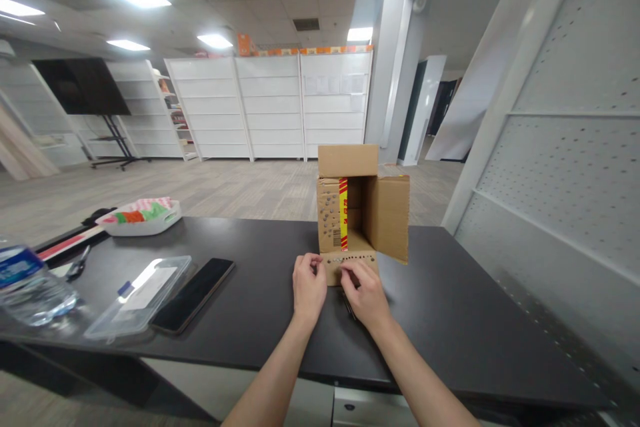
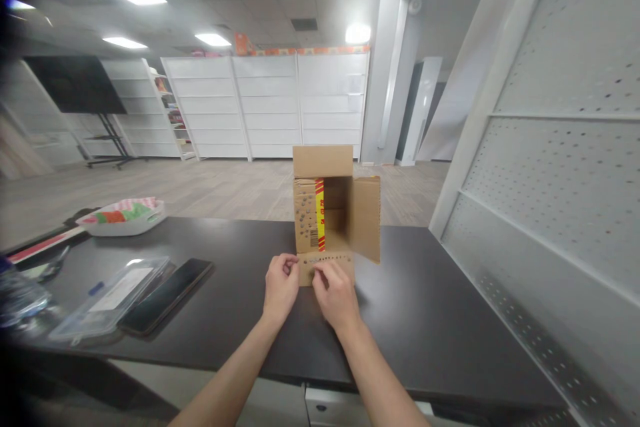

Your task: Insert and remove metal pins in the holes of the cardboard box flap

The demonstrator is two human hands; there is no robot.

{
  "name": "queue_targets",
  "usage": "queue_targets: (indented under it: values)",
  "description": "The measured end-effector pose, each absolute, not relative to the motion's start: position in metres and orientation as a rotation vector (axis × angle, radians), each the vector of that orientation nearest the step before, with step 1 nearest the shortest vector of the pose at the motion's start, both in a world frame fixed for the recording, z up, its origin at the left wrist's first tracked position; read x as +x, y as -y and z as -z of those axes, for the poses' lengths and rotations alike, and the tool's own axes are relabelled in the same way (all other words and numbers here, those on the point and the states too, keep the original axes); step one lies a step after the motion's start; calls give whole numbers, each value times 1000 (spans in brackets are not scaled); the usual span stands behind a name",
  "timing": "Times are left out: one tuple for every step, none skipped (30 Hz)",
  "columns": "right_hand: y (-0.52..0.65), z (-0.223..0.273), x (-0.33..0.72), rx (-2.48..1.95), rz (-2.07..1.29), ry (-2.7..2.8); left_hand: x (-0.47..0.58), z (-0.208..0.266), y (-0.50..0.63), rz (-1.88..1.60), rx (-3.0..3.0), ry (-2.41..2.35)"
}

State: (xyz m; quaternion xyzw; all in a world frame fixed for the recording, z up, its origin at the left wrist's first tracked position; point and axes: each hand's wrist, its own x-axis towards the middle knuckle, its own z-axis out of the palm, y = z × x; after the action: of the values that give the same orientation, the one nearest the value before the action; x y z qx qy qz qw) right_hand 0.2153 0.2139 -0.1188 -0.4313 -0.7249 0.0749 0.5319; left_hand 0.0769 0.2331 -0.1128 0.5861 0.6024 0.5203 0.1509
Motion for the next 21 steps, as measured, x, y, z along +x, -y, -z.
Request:
queue_targets:
  values:
    - [-214, 119, 215, -1030, -173, 1760, 77, 113, -233, -1497, 1685, -1729]
    - [-213, 119, 215, -1038, -168, 1776, 77, 113, -233, -1498, 1688, -1729]
    - [-214, 119, 215, -1053, -162, 1776, 76, 113, -233, -1497, 1688, -1728]
    - [-214, 120, 215, -1070, -157, 1765, 76, 113, -233, -1495, 1685, -1728]
    - [-215, 120, 215, -1088, -153, 1745, 76, 114, -233, -1492, 1681, -1727]
    - [-216, 121, 215, -1104, -150, 1724, 76, 114, -233, -1489, 1677, -1725]
    - [-217, 122, 215, -1116, -148, 1705, 76, 113, -233, -1486, 1672, -1724]
    - [-218, 122, 216, -1128, -146, 1690, 76, 113, -232, -1484, 1670, -1723]
    - [-219, 122, 216, -1138, -146, 1680, 77, 113, -232, -1482, 1668, -1722]
    - [-220, 122, 216, -1148, -147, 1674, 77, 113, -232, -1481, 1667, -1722]
    - [-220, 123, 216, -1159, -150, 1671, 77, 112, -232, -1479, 1666, -1722]
    - [-220, 122, 217, -1170, -155, 1671, 77, 112, -233, -1478, 1666, -1724]
    - [-220, 122, 217, -1179, -160, 1672, 77, 112, -233, -1477, 1666, -1726]
    - [-220, 122, 217, -1185, -167, 1674, 77, 112, -233, -1477, 1668, -1728]
    - [-220, 122, 217, -1188, -175, 1674, 77, 112, -233, -1478, 1669, -1731]
    - [-220, 122, 217, -1190, -183, 1672, 77, 112, -233, -1480, 1670, -1733]
    - [-219, 122, 218, -1191, -190, 1667, 77, 112, -233, -1483, 1671, -1734]
    - [-219, 122, 218, -1192, -195, 1661, 77, 112, -232, -1483, 1672, -1736]
    - [-219, 122, 218, -1194, -199, 1656, 77, 111, -232, -1483, 1672, -1738]
    - [-218, 122, 218, -1195, -202, 1650, 77, 111, -232, -1480, 1673, -1741]
    - [-217, 122, 218, -1197, -205, 1646, 77, 111, -232, -1476, 1675, -1744]
